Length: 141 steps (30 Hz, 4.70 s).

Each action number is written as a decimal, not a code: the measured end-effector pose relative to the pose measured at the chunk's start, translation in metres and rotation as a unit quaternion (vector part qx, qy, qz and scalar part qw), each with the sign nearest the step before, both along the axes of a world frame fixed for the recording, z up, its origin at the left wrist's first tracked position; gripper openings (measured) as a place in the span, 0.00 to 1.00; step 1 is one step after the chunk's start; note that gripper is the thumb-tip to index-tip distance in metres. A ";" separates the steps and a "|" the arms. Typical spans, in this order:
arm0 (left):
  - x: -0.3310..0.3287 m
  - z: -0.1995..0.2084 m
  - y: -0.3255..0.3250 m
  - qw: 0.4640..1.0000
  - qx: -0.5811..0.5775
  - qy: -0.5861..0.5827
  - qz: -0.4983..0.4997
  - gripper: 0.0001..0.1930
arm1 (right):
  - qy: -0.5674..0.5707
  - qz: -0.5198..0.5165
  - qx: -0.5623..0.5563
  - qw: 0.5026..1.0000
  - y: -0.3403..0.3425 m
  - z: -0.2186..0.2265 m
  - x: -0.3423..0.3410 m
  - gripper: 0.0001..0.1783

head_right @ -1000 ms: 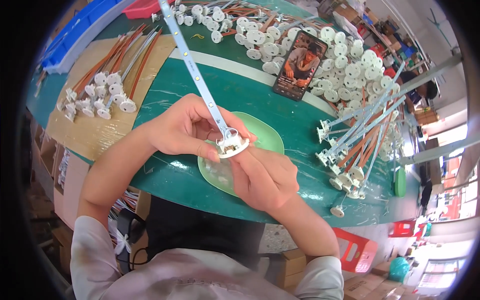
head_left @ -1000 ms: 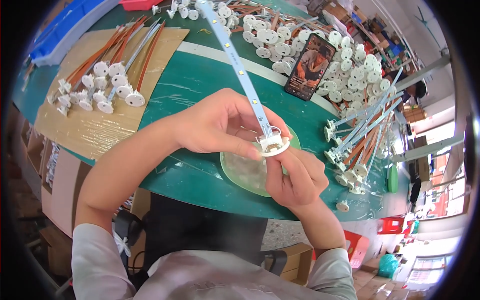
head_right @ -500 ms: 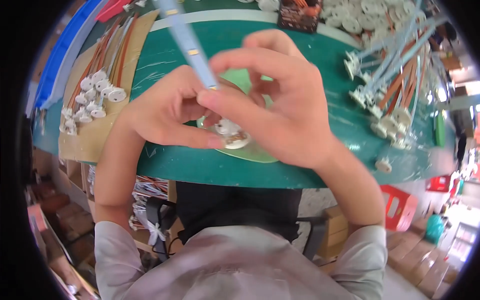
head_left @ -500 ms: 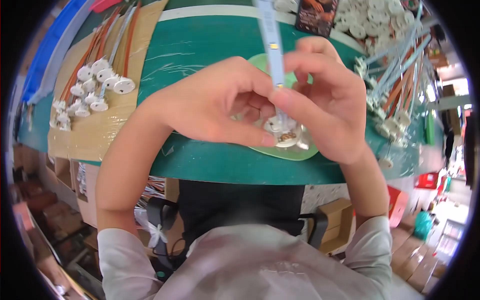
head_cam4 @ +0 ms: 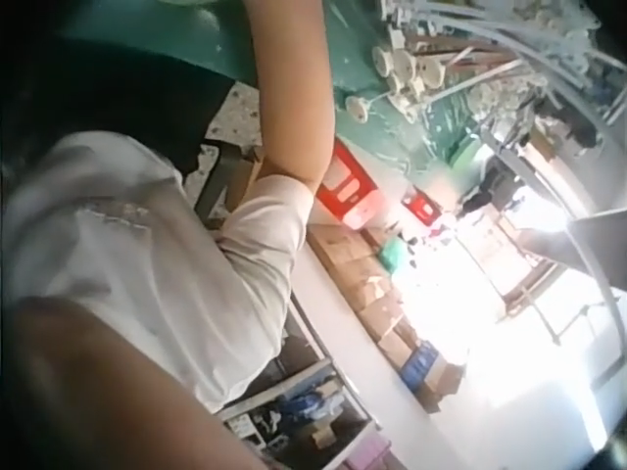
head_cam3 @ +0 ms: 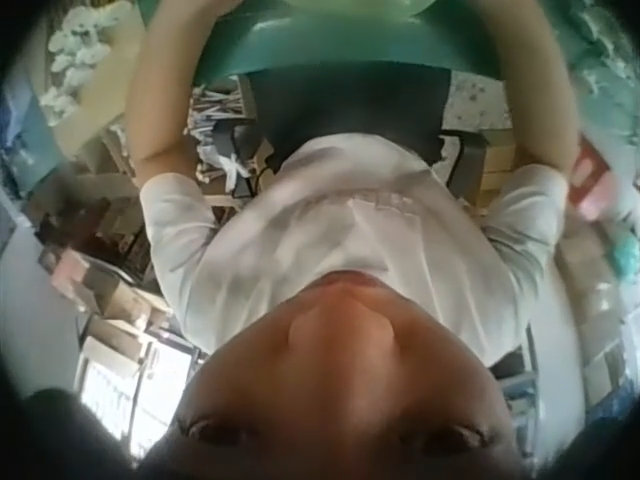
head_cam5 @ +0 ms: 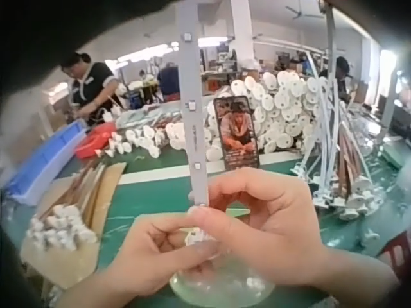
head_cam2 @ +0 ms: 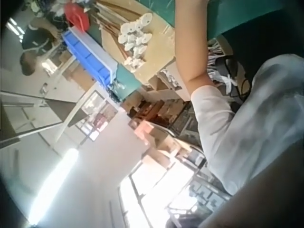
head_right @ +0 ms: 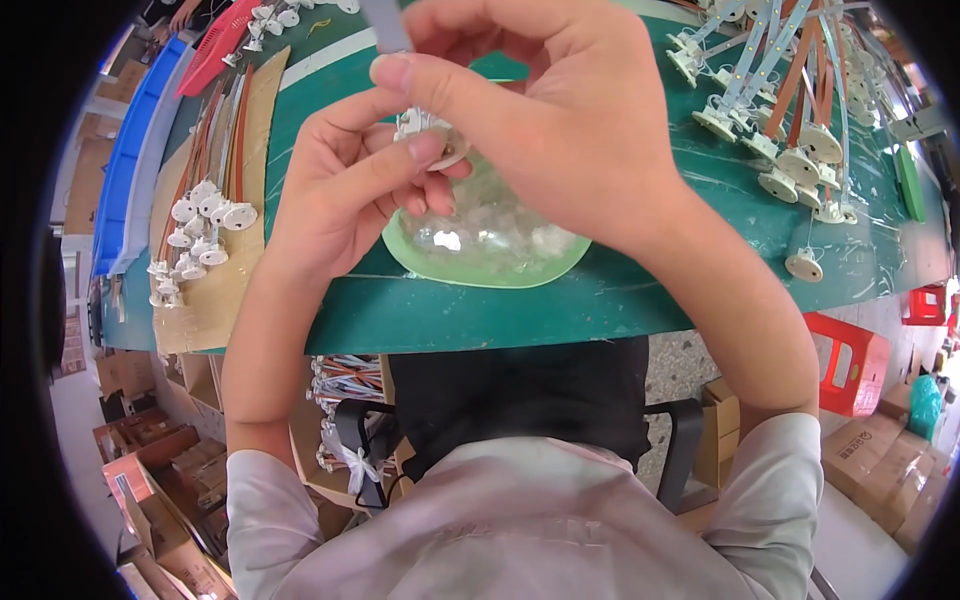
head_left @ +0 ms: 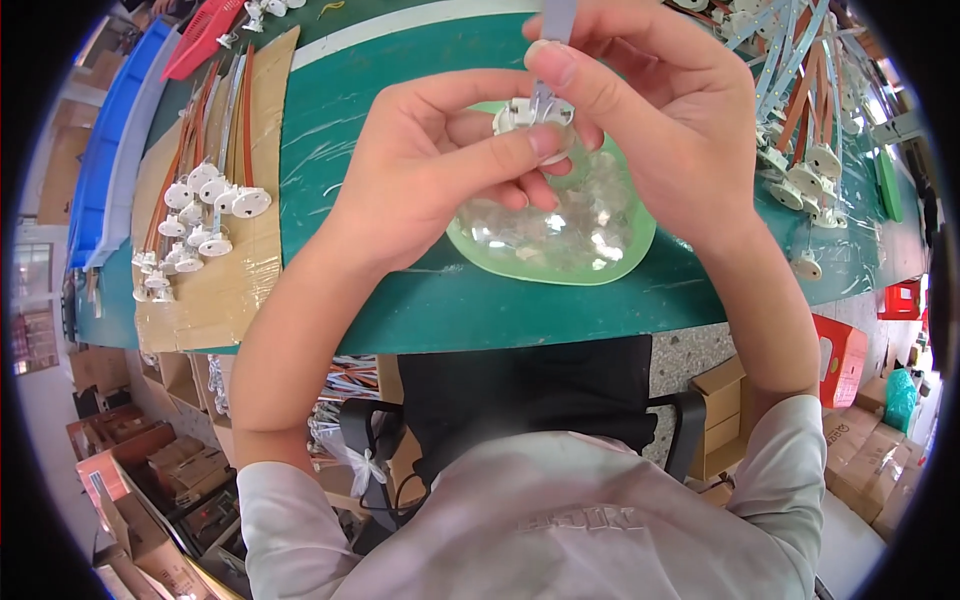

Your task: Assembling LED light strips onto circular plastic bases at a workshop table.

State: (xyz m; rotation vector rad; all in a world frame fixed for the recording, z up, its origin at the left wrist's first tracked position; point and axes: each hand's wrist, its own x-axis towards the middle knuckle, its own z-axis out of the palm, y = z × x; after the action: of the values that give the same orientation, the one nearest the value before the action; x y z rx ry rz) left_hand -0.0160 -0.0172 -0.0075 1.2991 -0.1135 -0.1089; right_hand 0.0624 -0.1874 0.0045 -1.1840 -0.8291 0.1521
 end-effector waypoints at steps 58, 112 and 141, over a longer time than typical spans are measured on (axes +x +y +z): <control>-0.003 0.012 0.003 0.996 -0.078 0.013 0.033 0.23 | -0.574 -0.144 -0.011 0.806 -0.002 -0.001 0.014 0.16; -0.107 0.082 0.219 0.468 0.795 0.035 0.386 0.22 | -0.517 -0.156 -0.020 0.841 -0.008 -0.004 0.002 0.15; 0.048 -0.036 0.063 0.766 0.459 -0.291 0.344 0.08 | 0.280 0.222 0.099 0.929 -0.026 0.009 0.037 0.20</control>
State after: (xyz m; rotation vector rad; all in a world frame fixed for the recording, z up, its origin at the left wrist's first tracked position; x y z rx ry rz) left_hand 0.0323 0.0460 -0.0436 2.2457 -0.1058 1.0073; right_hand 0.0991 -0.2134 0.0137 -0.6877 -0.5703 0.7305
